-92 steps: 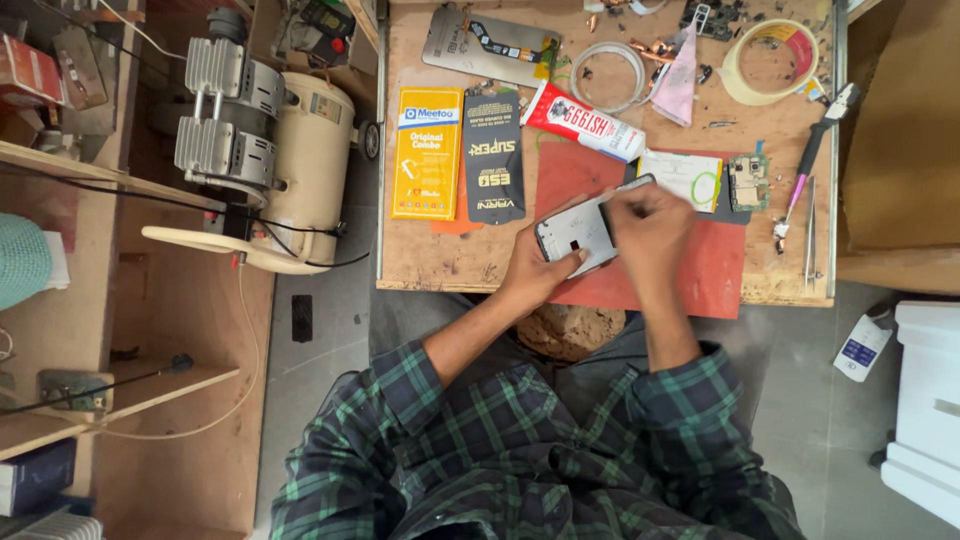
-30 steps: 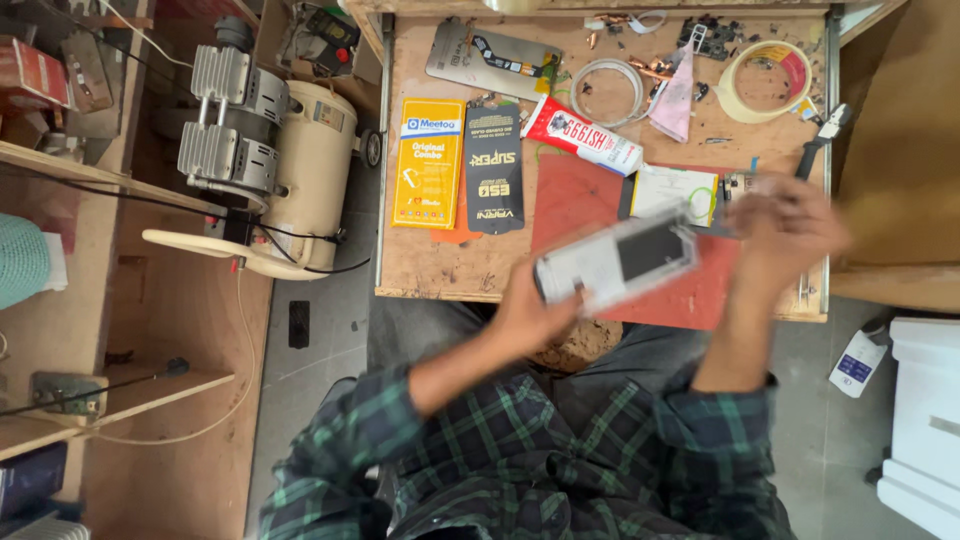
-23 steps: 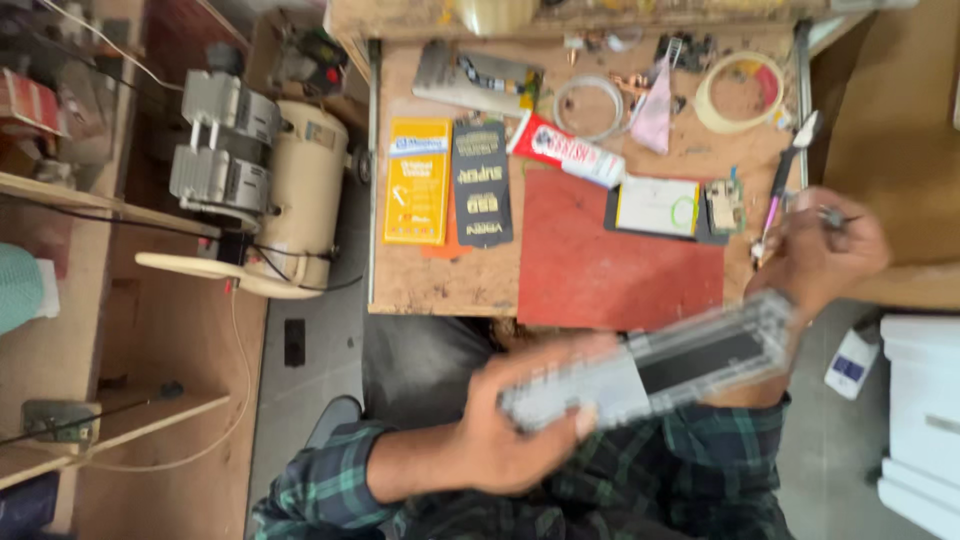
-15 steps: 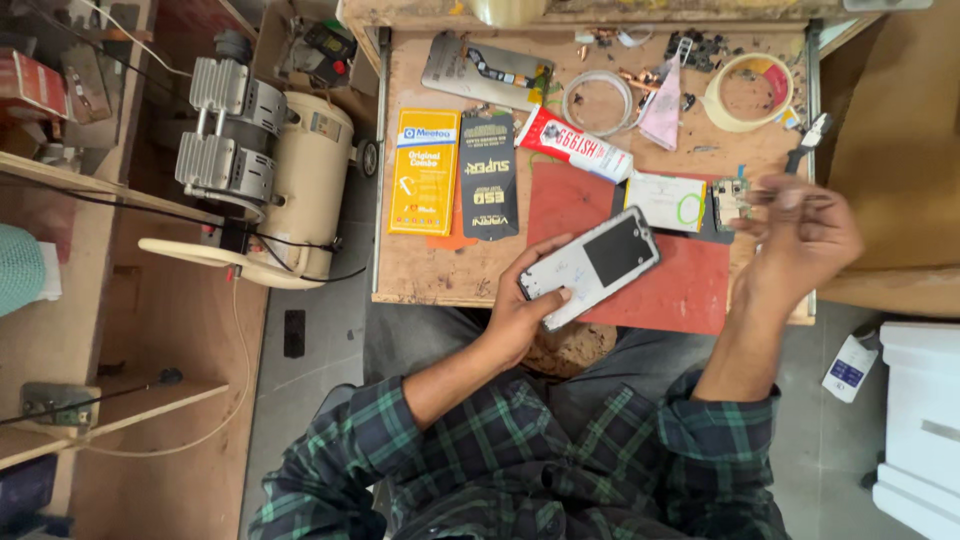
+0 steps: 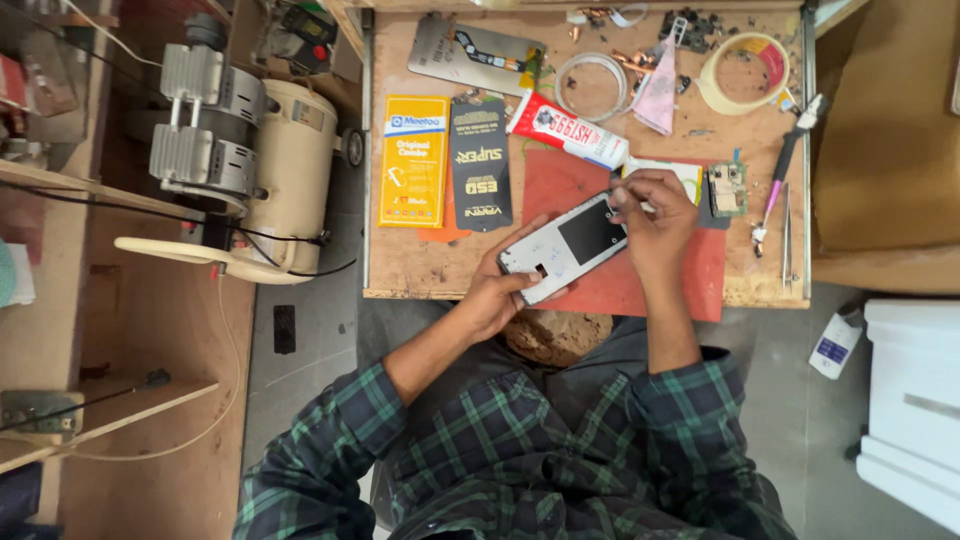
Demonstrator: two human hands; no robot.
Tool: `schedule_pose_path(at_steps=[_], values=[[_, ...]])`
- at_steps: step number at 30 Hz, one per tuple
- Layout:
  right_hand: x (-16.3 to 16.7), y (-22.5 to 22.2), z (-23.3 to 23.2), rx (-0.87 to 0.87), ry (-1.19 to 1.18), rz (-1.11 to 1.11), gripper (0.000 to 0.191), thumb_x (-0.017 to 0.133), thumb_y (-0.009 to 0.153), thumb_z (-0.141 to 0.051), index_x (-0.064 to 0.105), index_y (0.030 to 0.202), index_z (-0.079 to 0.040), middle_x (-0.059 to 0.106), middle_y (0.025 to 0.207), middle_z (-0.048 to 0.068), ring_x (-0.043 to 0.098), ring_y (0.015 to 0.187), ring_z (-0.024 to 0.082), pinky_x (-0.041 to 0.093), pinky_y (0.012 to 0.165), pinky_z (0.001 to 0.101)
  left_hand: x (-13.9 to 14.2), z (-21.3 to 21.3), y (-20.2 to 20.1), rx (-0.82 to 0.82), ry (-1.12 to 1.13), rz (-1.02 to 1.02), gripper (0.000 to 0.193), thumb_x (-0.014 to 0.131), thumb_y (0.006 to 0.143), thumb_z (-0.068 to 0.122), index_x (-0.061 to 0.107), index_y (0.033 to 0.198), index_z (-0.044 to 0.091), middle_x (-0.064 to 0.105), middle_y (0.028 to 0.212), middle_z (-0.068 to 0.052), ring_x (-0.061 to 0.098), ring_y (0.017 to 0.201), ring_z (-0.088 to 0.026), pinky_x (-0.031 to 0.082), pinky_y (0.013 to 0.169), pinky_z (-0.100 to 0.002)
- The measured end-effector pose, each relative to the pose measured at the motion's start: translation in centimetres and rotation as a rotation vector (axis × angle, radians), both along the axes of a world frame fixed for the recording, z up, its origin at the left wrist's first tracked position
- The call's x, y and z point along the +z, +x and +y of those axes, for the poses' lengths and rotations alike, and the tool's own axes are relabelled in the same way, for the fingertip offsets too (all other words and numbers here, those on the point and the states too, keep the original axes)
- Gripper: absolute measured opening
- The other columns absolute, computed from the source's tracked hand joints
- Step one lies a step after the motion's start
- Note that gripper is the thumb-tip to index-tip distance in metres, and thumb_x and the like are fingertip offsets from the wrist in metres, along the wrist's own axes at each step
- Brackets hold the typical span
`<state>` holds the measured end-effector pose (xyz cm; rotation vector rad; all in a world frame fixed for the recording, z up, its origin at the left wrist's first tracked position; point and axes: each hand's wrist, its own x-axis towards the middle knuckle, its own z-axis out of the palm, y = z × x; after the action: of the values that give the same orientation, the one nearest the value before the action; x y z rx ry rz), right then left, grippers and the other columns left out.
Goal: The person cleans the edges of a disassembled smartphone chassis with a small cloth, then applies adhesive tape along the perimeter. The person handles the chassis and adhesive tape throughout the clip.
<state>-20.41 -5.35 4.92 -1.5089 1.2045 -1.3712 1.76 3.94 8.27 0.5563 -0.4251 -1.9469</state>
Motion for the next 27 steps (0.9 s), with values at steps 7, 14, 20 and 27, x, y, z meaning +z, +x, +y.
schedule_pose_path(at_steps=[7, 14, 20, 27], values=[[-0.2, -0.8, -0.8, -0.192, 0.126, -0.027, 0.009, 0.077, 0.092, 0.003, 0.069, 0.095, 0.005, 0.075, 0.09, 0.009, 0.072, 0.077, 0.009, 0.06, 0.066, 0.0226, -0.8, 0.3, -0.9, 0.053, 0.071, -0.204, 0.064, 0.054, 0.096, -0.008, 0.039, 0.157, 0.006, 0.056, 0.142, -0.015, 0.068, 0.114, -0.027, 0.065, 0.091, -0.044], [-0.4, -0.3, -0.5, -0.14, 0.094, 0.116, 0.012, 0.081, 0.092, 0.003, 0.069, 0.092, 0.004, 0.076, 0.088, 0.01, 0.071, 0.076, 0.008, 0.057, 0.068, 0.0222, -0.9, 0.3, -1.6, 0.105, 0.078, -0.242, 0.06, 0.053, 0.096, -0.009, 0.044, 0.154, 0.004, 0.059, 0.138, -0.013, 0.068, 0.109, -0.021, 0.067, 0.084, -0.041], [-0.2, -0.1, -0.4, -0.148, 0.077, 0.165, 0.012, 0.082, 0.091, 0.001, 0.071, 0.091, 0.004, 0.077, 0.087, 0.01, 0.071, 0.076, 0.008, 0.057, 0.067, 0.022, -1.0, 0.3, -1.7, 0.11, 0.097, -0.251, 0.06, 0.053, 0.096, -0.008, 0.044, 0.154, 0.004, 0.06, 0.135, -0.014, 0.07, 0.106, -0.023, 0.067, 0.082, -0.042], [0.1, 0.0, -0.4, -0.133, 0.075, 0.162, 0.012, 0.082, 0.091, 0.001, 0.07, 0.091, 0.004, 0.076, 0.086, 0.009, 0.072, 0.075, 0.008, 0.057, 0.066, 0.0216, -0.8, 0.3, -1.7, 0.114, 0.106, -0.247, 0.06, 0.053, 0.095, -0.009, 0.044, 0.153, 0.003, 0.061, 0.135, -0.014, 0.071, 0.106, -0.024, 0.067, 0.081, -0.042]])
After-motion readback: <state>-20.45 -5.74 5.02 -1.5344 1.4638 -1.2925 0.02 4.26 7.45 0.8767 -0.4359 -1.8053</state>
